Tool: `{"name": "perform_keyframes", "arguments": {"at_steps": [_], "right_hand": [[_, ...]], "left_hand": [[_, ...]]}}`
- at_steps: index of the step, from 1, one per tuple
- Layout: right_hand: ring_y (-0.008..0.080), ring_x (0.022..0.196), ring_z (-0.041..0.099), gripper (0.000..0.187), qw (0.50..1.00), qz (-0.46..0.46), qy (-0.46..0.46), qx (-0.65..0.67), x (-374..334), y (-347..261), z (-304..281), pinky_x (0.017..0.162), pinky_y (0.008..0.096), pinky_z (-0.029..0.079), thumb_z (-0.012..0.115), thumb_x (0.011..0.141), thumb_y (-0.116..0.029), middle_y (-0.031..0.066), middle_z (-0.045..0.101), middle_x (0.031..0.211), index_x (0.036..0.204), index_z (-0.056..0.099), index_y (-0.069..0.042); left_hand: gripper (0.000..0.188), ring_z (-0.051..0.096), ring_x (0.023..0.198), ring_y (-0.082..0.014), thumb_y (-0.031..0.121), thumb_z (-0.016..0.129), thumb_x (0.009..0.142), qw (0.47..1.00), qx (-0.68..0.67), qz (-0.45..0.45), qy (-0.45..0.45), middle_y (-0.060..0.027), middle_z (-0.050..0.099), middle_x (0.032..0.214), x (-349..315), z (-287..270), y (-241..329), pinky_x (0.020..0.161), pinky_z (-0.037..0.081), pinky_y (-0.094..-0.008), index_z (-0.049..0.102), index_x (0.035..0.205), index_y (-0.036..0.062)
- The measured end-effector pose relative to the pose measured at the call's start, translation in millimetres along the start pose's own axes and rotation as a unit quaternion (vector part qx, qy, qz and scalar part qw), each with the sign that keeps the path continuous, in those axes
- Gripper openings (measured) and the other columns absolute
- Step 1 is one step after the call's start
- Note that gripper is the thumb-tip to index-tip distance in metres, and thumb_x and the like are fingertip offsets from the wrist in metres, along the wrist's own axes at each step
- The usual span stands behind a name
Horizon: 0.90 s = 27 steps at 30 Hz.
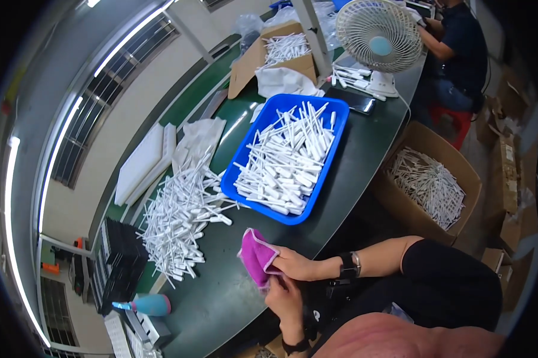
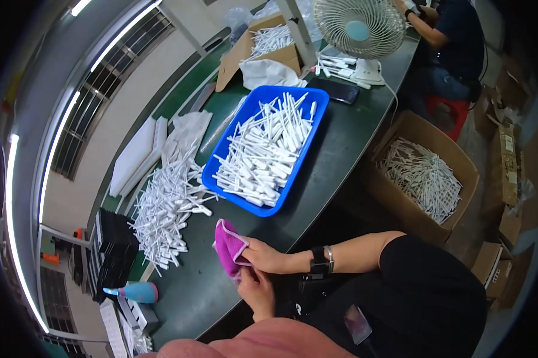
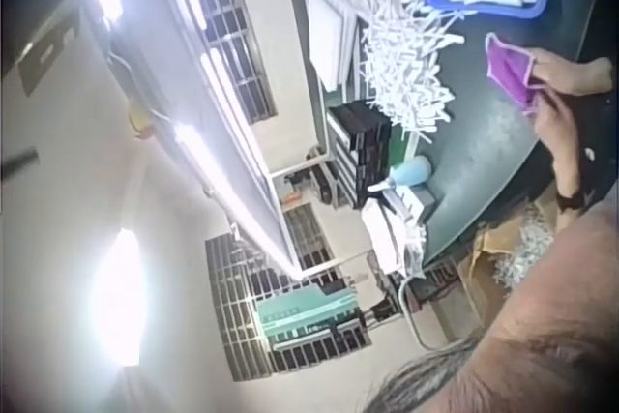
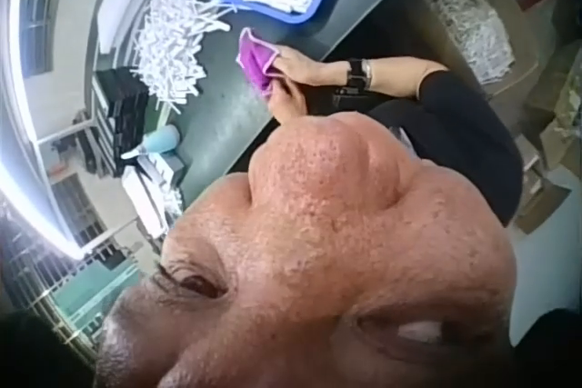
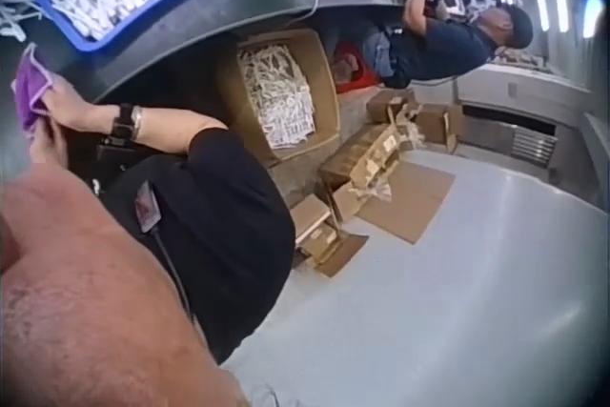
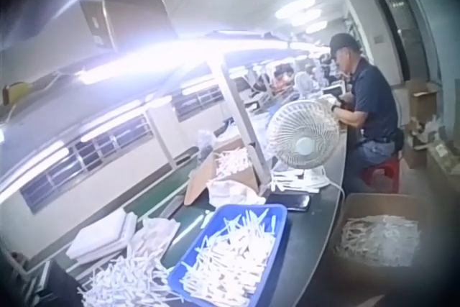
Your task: The person is wiping small white industrial components with a purple cleaning cloth.
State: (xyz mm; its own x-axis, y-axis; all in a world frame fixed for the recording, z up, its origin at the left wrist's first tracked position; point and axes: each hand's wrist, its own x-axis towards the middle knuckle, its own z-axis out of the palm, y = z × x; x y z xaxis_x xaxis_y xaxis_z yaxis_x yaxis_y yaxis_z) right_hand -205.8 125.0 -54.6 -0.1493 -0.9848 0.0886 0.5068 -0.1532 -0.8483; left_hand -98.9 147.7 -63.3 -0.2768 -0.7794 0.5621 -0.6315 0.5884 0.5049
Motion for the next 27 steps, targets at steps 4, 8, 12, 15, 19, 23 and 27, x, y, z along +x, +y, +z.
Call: {"name": "perform_keyframes", "arguments": {"at_steps": [4,8,12,15,19,23,27], "right_hand": [[0.0145,0.088,0.056,0.029,0.996,-0.017,-0.013,-0.085,5,-2,-16,0.078,0.0299,0.045,0.040,0.095,-0.018,0.0051,0.061,0.097,0.117,0.051,-0.003],[0.0240,0.083,0.059,0.030,0.964,-0.021,-0.154,-0.217,1,-23,-15,0.075,0.0345,0.046,0.040,0.093,-0.019,0.0126,0.063,0.092,0.116,0.050,-0.003],[0.0303,0.080,0.060,0.030,0.937,0.031,-0.244,-0.249,-7,-40,-6,0.072,0.0377,0.045,0.040,0.092,-0.021,0.0185,0.062,0.090,0.114,0.050,-0.003],[0.0299,0.081,0.060,0.033,0.896,0.069,-0.312,-0.308,-6,-44,-7,0.073,0.0375,0.046,0.039,0.093,-0.021,0.0178,0.062,0.092,0.121,0.049,-0.005],[0.0274,0.085,0.061,0.037,0.929,0.020,-0.259,-0.264,-10,-23,-9,0.075,0.0368,0.046,0.040,0.093,-0.019,0.0158,0.064,0.096,0.128,0.047,-0.007],[0.0225,0.091,0.060,0.038,0.959,0.039,-0.227,-0.168,-2,-11,-20,0.079,0.0352,0.046,0.041,0.094,-0.017,0.0132,0.064,0.101,0.131,0.046,-0.008],[0.0179,0.093,0.058,0.036,0.976,-0.088,-0.155,-0.125,0,0,-13,0.082,0.0337,0.045,0.043,0.094,-0.016,0.0113,0.064,0.102,0.128,0.049,-0.007]], "left_hand": [[0.019,0.044,0.050,-0.0070,0.013,0.055,0.092,0.990,-0.086,-0.055,-0.095,-0.0010,0.053,0.058,25,-47,3,0.045,0.031,-0.0259,0.064,0.080,0.0007],[0.022,0.041,0.054,-0.0044,0.016,0.058,0.091,0.958,-0.234,-0.165,-0.011,0.0013,0.055,0.061,57,-54,6,0.047,0.030,-0.0226,0.066,0.083,-0.0031],[0.024,0.039,0.057,-0.0029,0.016,0.057,0.093,0.914,-0.323,-0.245,0.013,0.0043,0.052,0.064,67,-51,17,0.049,0.029,-0.0205,0.066,0.088,-0.0048],[0.022,0.039,0.058,-0.0028,0.015,0.056,0.093,0.918,-0.315,-0.240,0.029,0.0052,0.050,0.065,70,-49,16,0.050,0.028,-0.0200,0.066,0.091,-0.0045],[0.018,0.041,0.058,-0.0040,0.012,0.059,0.091,0.963,-0.203,-0.160,0.076,0.0037,0.050,0.067,67,-55,15,0.051,0.029,-0.0201,0.066,0.093,-0.0037],[0.013,0.042,0.059,-0.0058,0.009,0.061,0.088,0.989,-0.078,-0.068,0.107,0.0016,0.050,0.070,68,-53,17,0.052,0.031,-0.0205,0.065,0.090,-0.0033],[0.010,0.042,0.056,-0.0070,0.007,0.062,0.086,0.995,-0.084,-0.034,0.044,-0.0007,0.048,0.068,65,-44,17,0.049,0.030,-0.0215,0.064,0.083,-0.0028]]}}
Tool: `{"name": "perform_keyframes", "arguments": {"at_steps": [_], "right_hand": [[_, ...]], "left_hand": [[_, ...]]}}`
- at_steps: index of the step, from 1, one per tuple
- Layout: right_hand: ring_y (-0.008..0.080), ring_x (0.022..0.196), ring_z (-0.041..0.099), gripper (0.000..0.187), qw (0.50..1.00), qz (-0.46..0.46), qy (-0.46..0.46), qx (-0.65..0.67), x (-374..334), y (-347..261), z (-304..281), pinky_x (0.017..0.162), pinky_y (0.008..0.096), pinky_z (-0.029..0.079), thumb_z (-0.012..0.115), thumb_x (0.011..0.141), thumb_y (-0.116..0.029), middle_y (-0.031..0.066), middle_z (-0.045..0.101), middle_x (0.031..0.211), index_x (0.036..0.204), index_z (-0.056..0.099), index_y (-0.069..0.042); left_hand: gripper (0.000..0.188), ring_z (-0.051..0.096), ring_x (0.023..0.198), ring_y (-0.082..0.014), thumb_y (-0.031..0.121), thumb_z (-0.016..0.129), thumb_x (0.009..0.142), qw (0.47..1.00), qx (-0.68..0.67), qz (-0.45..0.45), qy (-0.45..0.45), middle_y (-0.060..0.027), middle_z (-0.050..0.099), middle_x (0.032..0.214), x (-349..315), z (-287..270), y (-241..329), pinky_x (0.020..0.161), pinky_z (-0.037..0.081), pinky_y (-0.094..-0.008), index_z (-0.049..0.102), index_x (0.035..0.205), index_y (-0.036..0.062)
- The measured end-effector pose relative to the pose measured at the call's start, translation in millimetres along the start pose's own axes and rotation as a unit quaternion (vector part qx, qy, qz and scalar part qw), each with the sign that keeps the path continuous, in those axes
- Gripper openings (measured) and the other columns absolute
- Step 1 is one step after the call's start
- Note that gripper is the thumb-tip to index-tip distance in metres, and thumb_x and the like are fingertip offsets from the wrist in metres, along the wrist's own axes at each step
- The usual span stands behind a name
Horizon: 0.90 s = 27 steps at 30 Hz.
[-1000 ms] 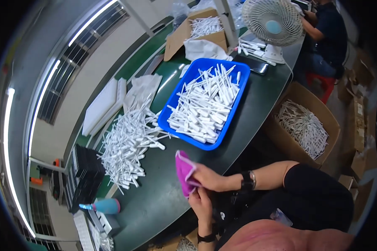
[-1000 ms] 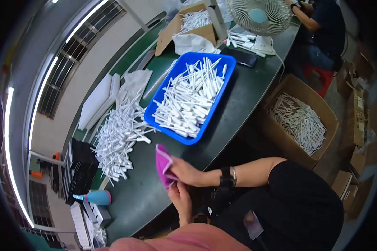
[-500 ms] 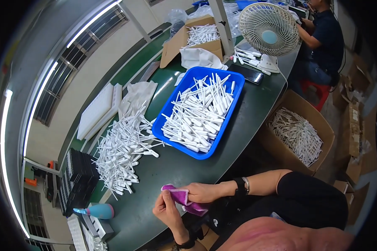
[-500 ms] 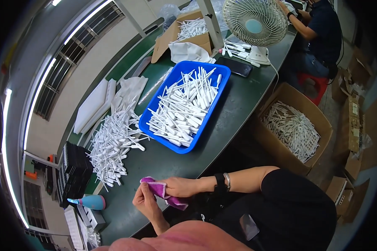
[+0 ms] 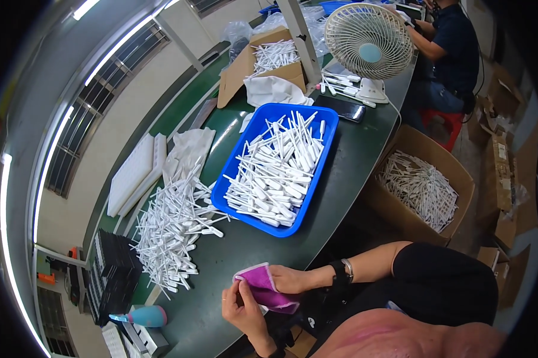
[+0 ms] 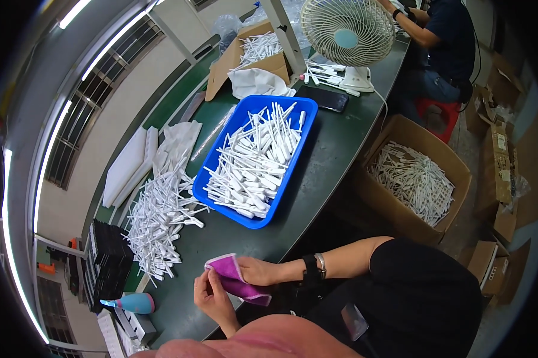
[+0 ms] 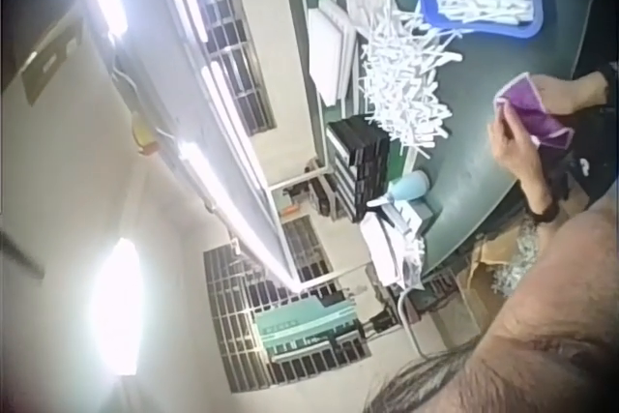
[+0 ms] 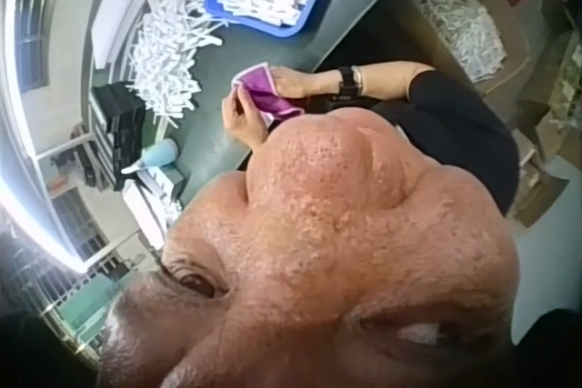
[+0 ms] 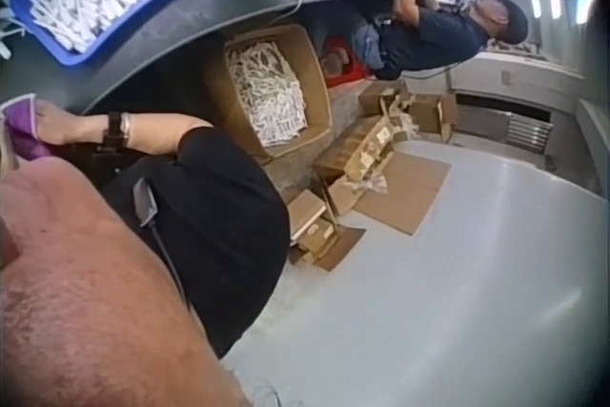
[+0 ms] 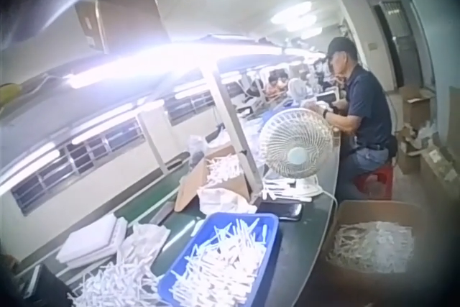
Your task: The person is wiping small white industrial components with a purple cleaning cloth.
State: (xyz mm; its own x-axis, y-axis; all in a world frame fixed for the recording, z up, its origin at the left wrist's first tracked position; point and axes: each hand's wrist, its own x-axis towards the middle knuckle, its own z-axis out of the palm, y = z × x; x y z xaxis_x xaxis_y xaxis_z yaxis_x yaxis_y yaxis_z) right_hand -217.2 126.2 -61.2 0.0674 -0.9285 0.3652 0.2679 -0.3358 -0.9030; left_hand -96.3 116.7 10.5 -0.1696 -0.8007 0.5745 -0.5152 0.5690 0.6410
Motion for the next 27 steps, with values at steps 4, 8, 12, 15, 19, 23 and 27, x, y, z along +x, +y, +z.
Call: {"name": "perform_keyframes", "arguments": {"at_steps": [4,8,12,15,19,23,27], "right_hand": [[0.0179,0.092,0.057,0.033,1.000,0.012,0.005,0.003,-3,-9,8,0.082,0.0331,0.044,0.043,0.095,-0.019,0.0121,0.063,0.100,0.123,0.052,-0.005],[0.0185,0.089,0.057,0.030,0.972,0.165,-0.164,-0.036,-3,-28,2,0.078,0.0336,0.044,0.043,0.095,-0.022,0.0119,0.063,0.097,0.115,0.054,-0.003],[0.0193,0.085,0.058,0.028,0.975,0.157,-0.155,-0.041,-3,-24,-1,0.075,0.0338,0.045,0.043,0.094,-0.023,0.0125,0.063,0.092,0.108,0.054,-0.002],[0.0198,0.082,0.057,0.027,0.976,0.137,-0.146,-0.088,-8,-24,-2,0.074,0.0336,0.045,0.042,0.094,-0.022,0.0125,0.062,0.089,0.106,0.054,-0.001],[0.0197,0.081,0.056,0.028,0.981,0.123,-0.119,-0.092,-9,-20,-8,0.074,0.0332,0.045,0.041,0.094,-0.022,0.0132,0.062,0.086,0.106,0.055,0.000],[0.0187,0.082,0.056,0.028,0.989,0.104,-0.086,-0.060,-16,-6,-12,0.076,0.0323,0.045,0.041,0.094,-0.020,0.0132,0.062,0.087,0.106,0.054,0.001],[0.0158,0.084,0.055,0.028,0.990,0.115,-0.065,-0.051,-16,-13,-13,0.077,0.0309,0.045,0.039,0.095,-0.019,0.0109,0.063,0.090,0.107,0.054,0.000]], "left_hand": [[0.016,0.040,0.053,-0.0039,0.010,0.060,0.089,0.985,-0.140,-0.102,-0.002,0.0019,0.048,0.063,2,-4,-5,0.047,0.027,-0.0204,0.061,0.077,-0.0012],[0.021,0.034,0.044,-0.0031,0.012,0.059,0.090,0.913,-0.327,-0.241,0.041,0.0025,0.044,0.054,11,-11,-13,0.042,0.021,-0.0199,0.058,0.071,0.0013],[0.024,0.032,0.042,-0.0009,0.015,0.057,0.091,0.896,-0.340,-0.264,0.105,0.0045,0.041,0.051,22,-14,-19,0.038,0.019,-0.0179,0.057,0.071,0.0020],[0.024,0.030,0.041,-0.0003,0.017,0.057,0.092,0.897,-0.338,-0.256,0.128,0.0043,0.041,0.052,30,-17,-25,0.035,0.018,-0.0179,0.057,0.074,0.0015],[0.025,0.029,0.040,-0.0002,0.021,0.056,0.093,0.921,-0.318,-0.208,0.087,0.0048,0.040,0.051,45,-10,-32,0.035,0.018,-0.0183,0.057,0.076,0.0022],[0.025,0.029,0.041,-0.0003,0.025,0.054,0.094,0.929,-0.323,-0.169,0.065,0.0058,0.038,0.053,107,-11,-31,0.035,0.019,-0.0186,0.056,0.081,0.0038],[0.027,0.037,0.047,-0.0014,0.029,0.054,0.094,0.912,-0.360,-0.181,-0.076,0.0045,0.042,0.061,169,28,4,0.039,0.026,-0.0182,0.058,0.089,0.0027]]}}
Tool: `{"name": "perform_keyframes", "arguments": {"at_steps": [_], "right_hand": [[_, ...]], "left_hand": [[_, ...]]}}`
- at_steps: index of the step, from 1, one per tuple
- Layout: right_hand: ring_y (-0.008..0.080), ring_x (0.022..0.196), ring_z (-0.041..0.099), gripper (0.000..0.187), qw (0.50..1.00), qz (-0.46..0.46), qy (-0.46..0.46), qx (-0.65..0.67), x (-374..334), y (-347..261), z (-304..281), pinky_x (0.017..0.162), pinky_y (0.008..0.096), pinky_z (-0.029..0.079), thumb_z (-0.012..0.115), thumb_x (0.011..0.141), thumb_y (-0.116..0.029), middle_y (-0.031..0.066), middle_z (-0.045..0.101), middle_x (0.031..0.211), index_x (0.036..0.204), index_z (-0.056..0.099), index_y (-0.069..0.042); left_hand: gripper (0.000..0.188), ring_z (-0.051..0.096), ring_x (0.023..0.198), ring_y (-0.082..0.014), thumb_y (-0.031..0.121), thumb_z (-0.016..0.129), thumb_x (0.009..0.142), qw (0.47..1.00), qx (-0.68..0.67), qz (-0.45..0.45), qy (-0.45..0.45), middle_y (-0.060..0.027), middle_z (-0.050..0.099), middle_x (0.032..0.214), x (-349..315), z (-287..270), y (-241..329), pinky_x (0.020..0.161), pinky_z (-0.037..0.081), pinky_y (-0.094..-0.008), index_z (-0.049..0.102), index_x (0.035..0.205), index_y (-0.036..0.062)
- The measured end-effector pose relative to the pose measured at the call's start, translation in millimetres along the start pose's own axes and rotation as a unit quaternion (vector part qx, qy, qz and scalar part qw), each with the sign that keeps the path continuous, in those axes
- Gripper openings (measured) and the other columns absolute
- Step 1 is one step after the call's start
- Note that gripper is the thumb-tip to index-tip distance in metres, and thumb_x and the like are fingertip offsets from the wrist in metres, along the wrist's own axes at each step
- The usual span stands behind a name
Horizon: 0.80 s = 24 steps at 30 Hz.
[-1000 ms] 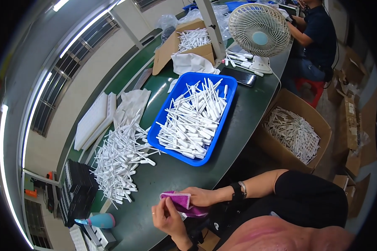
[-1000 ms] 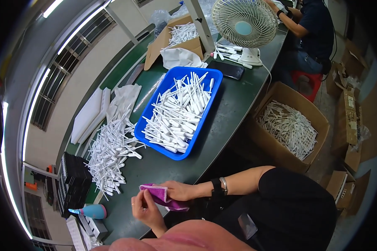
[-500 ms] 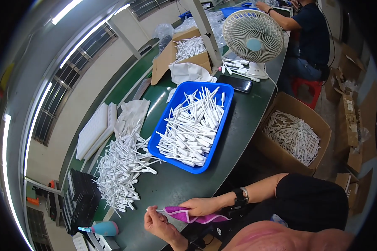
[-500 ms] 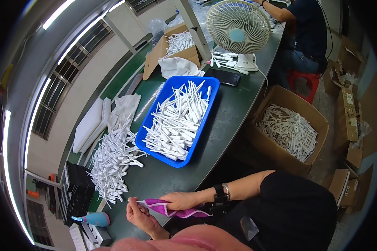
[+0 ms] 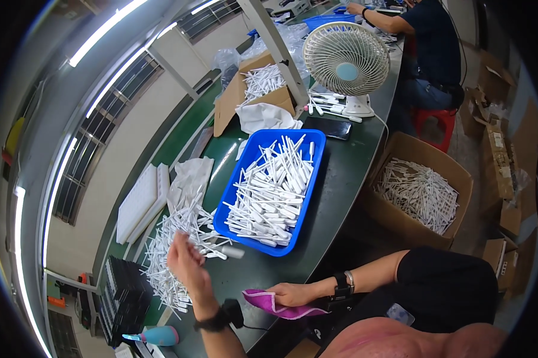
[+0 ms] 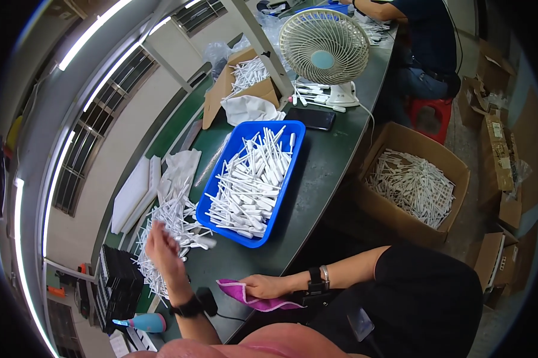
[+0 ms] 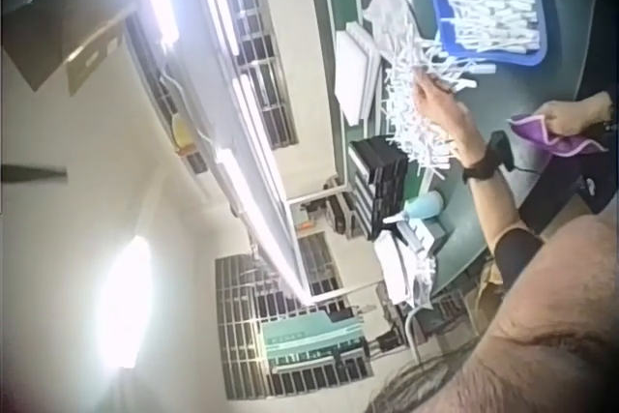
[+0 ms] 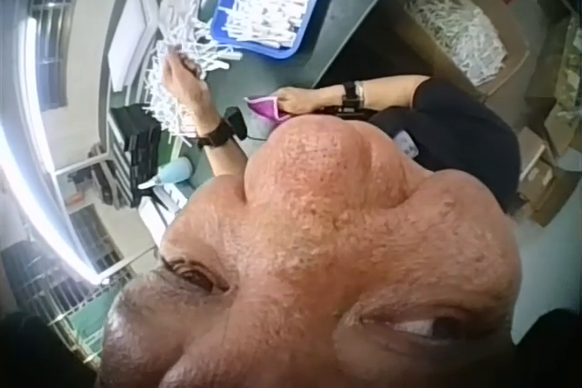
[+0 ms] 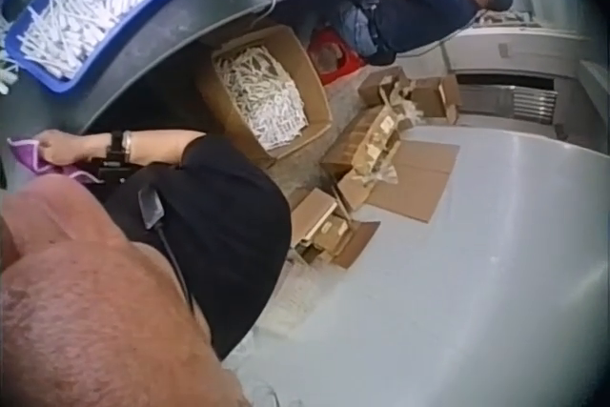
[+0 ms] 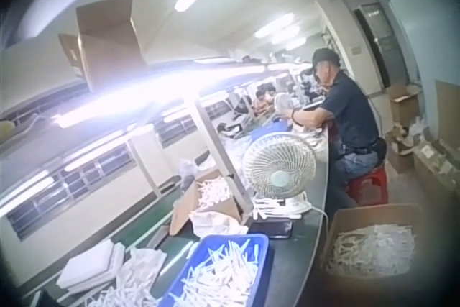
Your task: The person is wiping small white industrial components with a purple cleaning cloth.
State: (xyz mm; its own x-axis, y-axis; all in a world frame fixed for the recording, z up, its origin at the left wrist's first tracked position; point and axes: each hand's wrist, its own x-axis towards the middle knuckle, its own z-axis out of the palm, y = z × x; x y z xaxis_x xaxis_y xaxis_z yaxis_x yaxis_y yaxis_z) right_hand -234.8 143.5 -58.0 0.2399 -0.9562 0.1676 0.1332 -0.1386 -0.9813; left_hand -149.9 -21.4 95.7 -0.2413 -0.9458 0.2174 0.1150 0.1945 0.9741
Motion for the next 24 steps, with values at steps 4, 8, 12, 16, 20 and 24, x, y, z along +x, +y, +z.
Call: {"name": "perform_keyframes", "arguments": {"at_steps": [4,8,12,16,20,24], "right_hand": [[0.0110,0.085,0.053,0.029,0.999,0.017,0.006,0.029,4,10,-3,0.078,0.0276,0.044,0.039,0.095,-0.018,0.0054,0.061,0.092,0.112,0.055,-0.001],[0.0097,0.084,0.051,0.027,0.997,0.016,0.032,0.075,0,10,-1,0.077,0.0279,0.044,0.039,0.095,-0.018,0.0029,0.060,0.089,0.107,0.056,-0.001],[0.0101,0.083,0.051,0.024,0.996,0.038,0.034,0.071,3,8,-2,0.077,0.0286,0.044,0.040,0.095,-0.017,0.0029,0.060,0.087,0.103,0.057,-0.002],[0.0115,0.083,0.052,0.022,0.996,0.036,0.003,0.079,12,30,1,0.078,0.0293,0.045,0.042,0.093,-0.013,0.0037,0.061,0.088,0.104,0.058,-0.002],[0.0244,0.113,0.050,0.037,0.998,-0.049,0.008,0.024,16,13,-11,0.099,0.0335,0.037,0.043,0.088,-0.005,0.0148,0.055,0.123,0.125,0.050,0.000],[0.0238,0.119,0.049,0.042,0.997,-0.022,0.050,0.047,9,-8,-19,0.103,0.0335,0.037,0.043,0.094,-0.010,0.0114,0.049,0.132,0.135,0.039,0.000]], "left_hand": [[0.030,0.048,0.050,-0.0032,0.030,0.056,0.093,0.994,0.009,-0.066,-0.086,-0.0014,0.060,0.074,26,50,-7,0.041,0.033,-0.0170,0.061,0.101,0.0014],[0.036,0.061,0.069,-0.0146,0.032,0.055,0.092,0.954,0.251,-0.030,-0.161,-0.0107,0.065,0.094,51,0,-45,0.059,0.049,-0.0265,0.059,0.110,0.0012],[0.046,0.056,0.106,-0.0303,0.034,0.053,0.092,0.699,0.632,0.305,-0.136,-0.0202,0.057,0.117,50,-81,-88,0.093,0.044,-0.0423,0.051,0.124,0.0024],[0.054,0.031,0.131,-0.0378,0.035,0.052,0.092,0.676,0.709,0.100,-0.172,-0.0248,0.037,0.138,3,-131,-112,0.109,0.022,-0.0467,0.040,0.135,0.0048],[0.058,0.035,0.125,-0.0437,0.031,0.055,0.089,0.739,0.617,0.121,-0.240,-0.0275,0.036,0.137,-28,-133,-123,0.104,0.032,-0.0450,0.037,0.132,-0.0022],[0.045,0.046,0.117,-0.0387,0.025,0.059,0.086,0.758,0.582,0.183,-0.229,-0.0213,0.048,0.129,-60,-126,-106,0.099,0.036,-0.0433,0.050,0.124,0.0029]]}}
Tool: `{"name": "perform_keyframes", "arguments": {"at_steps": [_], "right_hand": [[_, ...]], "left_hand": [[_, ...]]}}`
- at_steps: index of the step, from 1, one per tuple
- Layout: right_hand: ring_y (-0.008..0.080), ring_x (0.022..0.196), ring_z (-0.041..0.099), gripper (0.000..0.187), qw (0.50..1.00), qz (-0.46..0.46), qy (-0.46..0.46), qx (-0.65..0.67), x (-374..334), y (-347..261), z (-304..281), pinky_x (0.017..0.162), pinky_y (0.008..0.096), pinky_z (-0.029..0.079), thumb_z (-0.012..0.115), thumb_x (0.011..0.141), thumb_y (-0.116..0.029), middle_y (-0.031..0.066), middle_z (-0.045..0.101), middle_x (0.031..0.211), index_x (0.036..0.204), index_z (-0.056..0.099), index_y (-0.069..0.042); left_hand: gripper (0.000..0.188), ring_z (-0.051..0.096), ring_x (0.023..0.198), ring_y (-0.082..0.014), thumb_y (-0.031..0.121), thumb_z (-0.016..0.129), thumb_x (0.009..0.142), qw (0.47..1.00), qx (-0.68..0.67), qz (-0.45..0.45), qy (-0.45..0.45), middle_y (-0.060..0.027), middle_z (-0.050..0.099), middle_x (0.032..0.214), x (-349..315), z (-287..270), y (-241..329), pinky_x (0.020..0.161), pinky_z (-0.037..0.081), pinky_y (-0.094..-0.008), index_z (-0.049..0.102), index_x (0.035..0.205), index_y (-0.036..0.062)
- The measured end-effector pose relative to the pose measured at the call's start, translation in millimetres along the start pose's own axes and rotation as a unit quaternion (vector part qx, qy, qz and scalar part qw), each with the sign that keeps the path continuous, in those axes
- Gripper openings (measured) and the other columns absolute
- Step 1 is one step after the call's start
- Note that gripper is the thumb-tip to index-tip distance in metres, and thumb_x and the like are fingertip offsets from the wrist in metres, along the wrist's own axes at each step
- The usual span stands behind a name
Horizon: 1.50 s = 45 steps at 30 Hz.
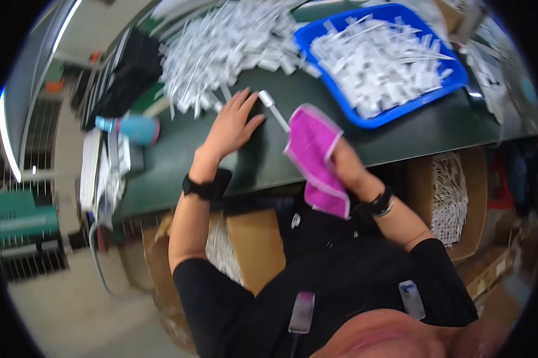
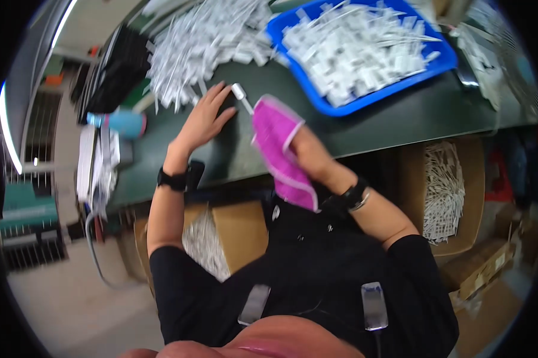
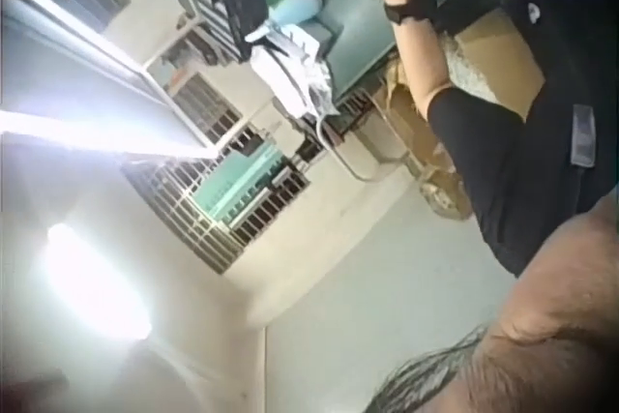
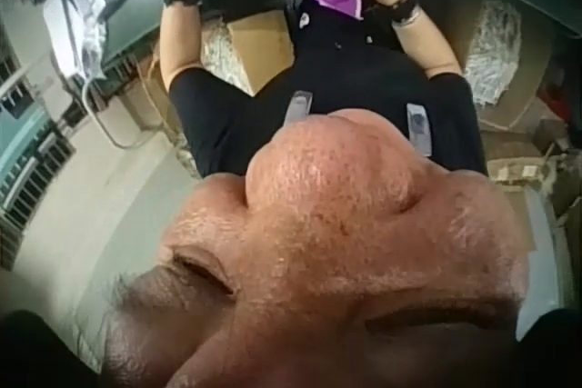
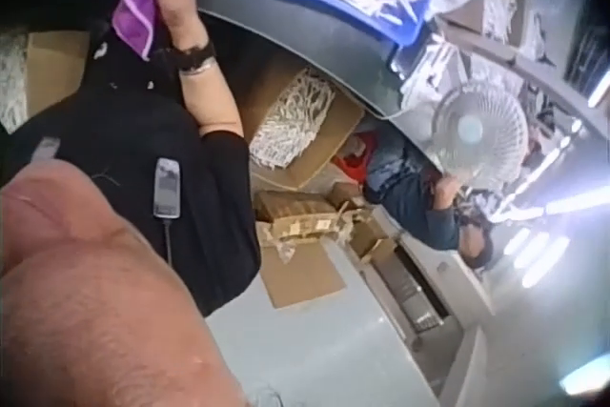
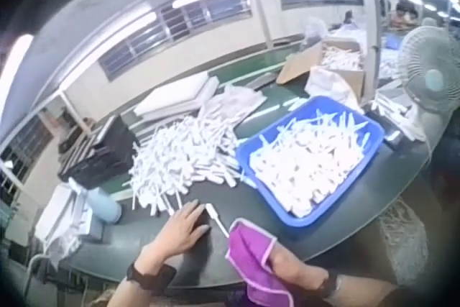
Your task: The person is wiping small white industrial components with a purple cleaning cloth.
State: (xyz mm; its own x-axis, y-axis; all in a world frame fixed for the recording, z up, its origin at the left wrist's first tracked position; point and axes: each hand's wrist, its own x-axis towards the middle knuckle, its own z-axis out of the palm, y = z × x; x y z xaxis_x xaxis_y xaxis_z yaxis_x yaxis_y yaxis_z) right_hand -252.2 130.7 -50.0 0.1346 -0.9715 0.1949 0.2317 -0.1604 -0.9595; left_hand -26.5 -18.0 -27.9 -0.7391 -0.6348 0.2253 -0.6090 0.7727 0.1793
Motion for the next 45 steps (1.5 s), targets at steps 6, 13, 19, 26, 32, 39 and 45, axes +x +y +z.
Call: {"name": "perform_keyframes", "arguments": {"at_steps": [6,13,19,26,32,39,45], "right_hand": [[0.0160,0.066,0.055,0.032,0.918,0.196,0.014,0.345,-4,28,-9,0.055,0.0252,0.042,0.037,0.098,-0.027,0.0061,0.060,0.083,0.112,0.052,-0.003],[0.0112,0.050,0.031,0.030,0.854,0.149,-0.036,0.498,3,11,-6,0.045,0.0243,0.027,0.033,0.098,-0.028,-0.0012,0.040,0.061,0.083,0.050,-0.009],[0.0095,0.050,0.031,0.027,0.856,0.152,-0.047,0.491,2,7,-5,0.046,0.0232,0.027,0.036,0.098,-0.024,-0.0017,0.040,0.061,0.079,0.048,-0.010],[0.0073,0.051,0.030,0.026,0.844,0.114,-0.057,0.521,1,13,-10,0.047,0.0217,0.027,0.036,0.098,-0.024,-0.0020,0.040,0.063,0.079,0.046,-0.010],[0.0077,0.050,0.030,0.028,0.875,0.123,-0.034,0.467,-1,14,-6,0.047,0.0216,0.028,0.035,0.099,-0.025,-0.0026,0.040,0.062,0.077,0.046,-0.011],[0.0099,0.051,0.031,0.027,0.883,0.116,-0.040,0.453,0,11,-7,0.047,0.0236,0.028,0.033,0.098,-0.023,-0.0025,0.039,0.061,0.079,0.048,-0.012],[0.0102,0.051,0.033,0.026,0.863,0.131,-0.050,0.486,1,11,-8,0.047,0.0240,0.028,0.032,0.098,-0.025,-0.0022,0.041,0.062,0.082,0.049,-0.012]], "left_hand": [[0.029,0.054,0.107,-0.0308,0.013,0.060,0.084,0.994,0.038,-0.095,0.022,-0.0113,0.055,0.121,-30,-35,13,0.091,0.043,-0.0374,0.060,0.113,0.0085],[0.023,0.058,0.092,-0.0254,0.007,0.060,0.082,1.000,0.010,-0.007,0.004,-0.0075,0.062,0.106,-43,-32,62,0.076,0.049,-0.0326,0.064,0.104,0.0093],[0.023,0.059,0.086,-0.0216,0.008,0.057,0.085,0.996,0.087,0.007,0.022,-0.0073,0.060,0.102,-73,-24,55,0.068,0.049,-0.0320,0.059,0.108,0.0056],[0.022,0.049,0.065,-0.0093,0.016,0.049,0.094,0.658,-0.633,-0.348,0.213,-0.0019,0.053,0.087,-91,-23,58,0.051,0.040,-0.0236,0.053,0.110,0.0023],[0.028,0.027,0.050,-0.0063,0.023,0.039,0.098,0.358,-0.841,-0.321,0.248,0.0019,0.040,0.074,-95,-3,72,0.040,0.026,-0.0183,0.048,0.113,0.0010],[0.024,0.024,0.046,-0.0040,0.025,0.042,0.097,0.430,-0.802,-0.311,0.274,0.0049,0.034,0.066,-97,11,86,0.036,0.023,-0.0191,0.051,0.103,0.0037],[0.021,0.022,0.043,-0.0040,0.025,0.037,0.098,0.450,-0.773,-0.329,0.302,0.0064,0.033,0.063,-89,10,96,0.035,0.023,-0.0192,0.049,0.096,0.0073]]}}
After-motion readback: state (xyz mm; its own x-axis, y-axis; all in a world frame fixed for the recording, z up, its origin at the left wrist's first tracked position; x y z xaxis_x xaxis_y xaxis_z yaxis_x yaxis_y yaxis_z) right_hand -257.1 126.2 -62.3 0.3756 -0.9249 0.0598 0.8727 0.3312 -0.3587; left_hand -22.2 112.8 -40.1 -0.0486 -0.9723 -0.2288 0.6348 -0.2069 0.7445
